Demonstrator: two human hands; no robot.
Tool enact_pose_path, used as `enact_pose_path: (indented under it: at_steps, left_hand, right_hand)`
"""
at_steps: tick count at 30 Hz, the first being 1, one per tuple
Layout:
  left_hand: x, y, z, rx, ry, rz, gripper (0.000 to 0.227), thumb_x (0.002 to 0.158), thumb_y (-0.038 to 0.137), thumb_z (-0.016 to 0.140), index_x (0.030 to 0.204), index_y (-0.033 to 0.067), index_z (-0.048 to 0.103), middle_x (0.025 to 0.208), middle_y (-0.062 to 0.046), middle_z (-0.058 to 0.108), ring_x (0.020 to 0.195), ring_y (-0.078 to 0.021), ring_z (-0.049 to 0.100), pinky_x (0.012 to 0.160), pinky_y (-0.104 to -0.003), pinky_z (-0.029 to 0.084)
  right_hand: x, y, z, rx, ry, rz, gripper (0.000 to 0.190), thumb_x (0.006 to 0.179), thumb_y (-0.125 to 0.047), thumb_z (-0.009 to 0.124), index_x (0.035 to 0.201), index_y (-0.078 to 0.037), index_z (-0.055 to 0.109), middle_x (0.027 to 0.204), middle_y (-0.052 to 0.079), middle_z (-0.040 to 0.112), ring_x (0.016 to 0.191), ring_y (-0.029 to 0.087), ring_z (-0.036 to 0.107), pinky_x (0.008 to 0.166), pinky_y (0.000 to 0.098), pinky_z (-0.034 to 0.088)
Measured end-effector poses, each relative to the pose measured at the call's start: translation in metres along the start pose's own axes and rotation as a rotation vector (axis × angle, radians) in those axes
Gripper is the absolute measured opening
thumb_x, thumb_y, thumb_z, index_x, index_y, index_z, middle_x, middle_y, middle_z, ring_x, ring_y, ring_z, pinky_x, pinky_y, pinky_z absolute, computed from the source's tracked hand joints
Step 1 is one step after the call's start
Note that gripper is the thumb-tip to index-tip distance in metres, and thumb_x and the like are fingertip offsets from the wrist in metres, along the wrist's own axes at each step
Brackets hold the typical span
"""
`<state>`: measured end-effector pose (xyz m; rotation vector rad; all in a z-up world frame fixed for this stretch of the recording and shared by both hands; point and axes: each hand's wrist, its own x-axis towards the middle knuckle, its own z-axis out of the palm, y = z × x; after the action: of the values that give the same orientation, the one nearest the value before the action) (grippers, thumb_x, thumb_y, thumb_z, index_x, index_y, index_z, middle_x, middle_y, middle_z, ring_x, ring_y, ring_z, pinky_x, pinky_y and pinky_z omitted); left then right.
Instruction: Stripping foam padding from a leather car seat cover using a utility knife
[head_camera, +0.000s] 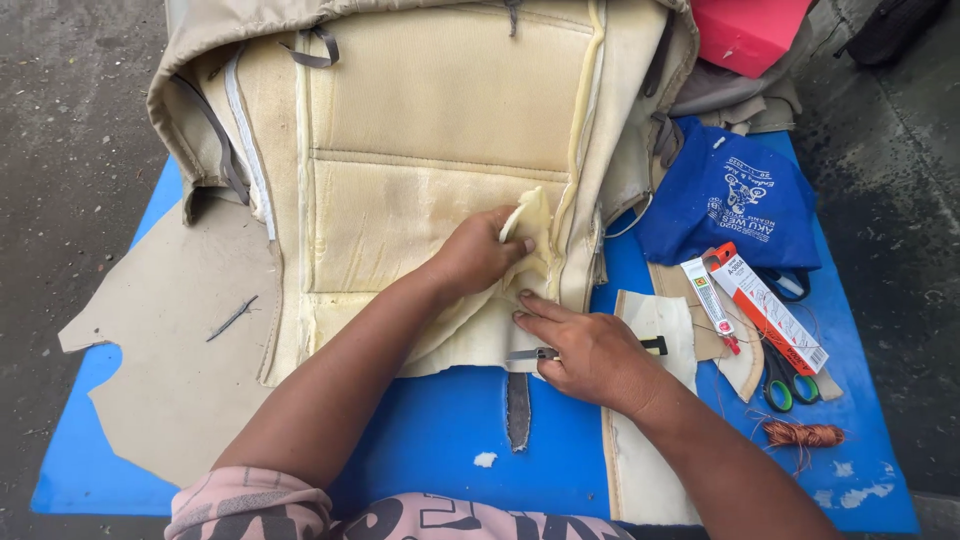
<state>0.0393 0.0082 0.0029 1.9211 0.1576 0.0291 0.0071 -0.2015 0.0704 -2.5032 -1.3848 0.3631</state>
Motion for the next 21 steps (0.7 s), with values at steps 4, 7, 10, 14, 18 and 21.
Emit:
enact_pose_path:
  at_steps: [4,7,10,14,18,21]
  left_hand:
    - [-0.006,0.001,-0.005,-0.031,-0.022,0.041,0.047,0.086,0.024,0.070,0.132,0.0124,0.064,0.109,-0.018,0.076,0.105,-0.0351,0.072,0.093,-0.049,0.056]
    - [-0.032,0.028,-0.011,0.273,-0.115,0.090,0.063,0.077,0.024,0.078,0.136,0.0178,0.058,0.110,-0.021,0.075,0.107,-0.0414,0.072,0.092,-0.052,0.058]
    - [-0.049,0.025,-0.003,0.845,0.002,0.159,0.064,0.077,0.032,0.080,0.135,0.0191,0.055,0.097,-0.014,0.075,0.093,-0.0360,0.076,0.081,-0.048,0.062]
    - [-0.063,-0.013,0.010,1.079,0.137,0.068,0.039,0.078,0.042,0.077,0.104,0.0140,0.067,0.087,-0.010,0.072,0.081,-0.0307,0.077,0.070,-0.038,0.062]
    - [-0.066,-0.017,0.017,0.988,0.045,0.033,0.036,0.076,0.029,0.082,0.106,0.0123,0.072,0.084,-0.008,0.070,0.077,-0.0301,0.076,0.068,-0.039,0.062]
    - [-0.069,0.018,-0.008,0.664,-0.188,-0.076,0.030,0.092,0.027,0.070,0.113,0.0069,0.074,0.093,-0.018,0.074,0.092,-0.0378,0.076,0.080,-0.044,0.060]
  right_hand:
    - [0.001,0.004,0.001,-0.058,-0.041,0.009,0.051,0.078,-0.015,0.064,0.129,-0.016,0.071,0.148,0.005,0.063,0.105,0.038,0.074,0.083,0.0503,0.063]
    - [-0.002,0.005,-0.001,-0.031,-0.062,0.034,0.050,0.080,-0.015,0.063,0.129,-0.018,0.070,0.146,0.004,0.064,0.106,0.038,0.073,0.085,0.0516,0.062]
    - [-0.004,0.005,-0.004,-0.026,-0.072,0.038,0.053,0.080,-0.018,0.062,0.133,-0.021,0.068,0.149,0.001,0.061,0.112,0.039,0.071,0.088,0.0548,0.061]
    - [-0.009,-0.006,-0.018,-0.053,-0.103,0.036,0.052,0.083,-0.015,0.061,0.134,-0.023,0.069,0.141,0.001,0.066,0.107,0.033,0.074,0.088,0.0464,0.062]
    - [-0.015,-0.007,-0.026,-0.054,-0.152,0.038,0.048,0.086,-0.011,0.064,0.133,-0.022,0.070,0.128,0.009,0.073,0.100,0.033,0.077,0.084,0.0436,0.063]
    - [-0.029,-0.016,-0.045,0.015,-0.237,0.075,0.042,0.088,-0.012,0.069,0.130,-0.016,0.072,0.133,0.009,0.072,0.107,0.034,0.076,0.088,0.0420,0.063]
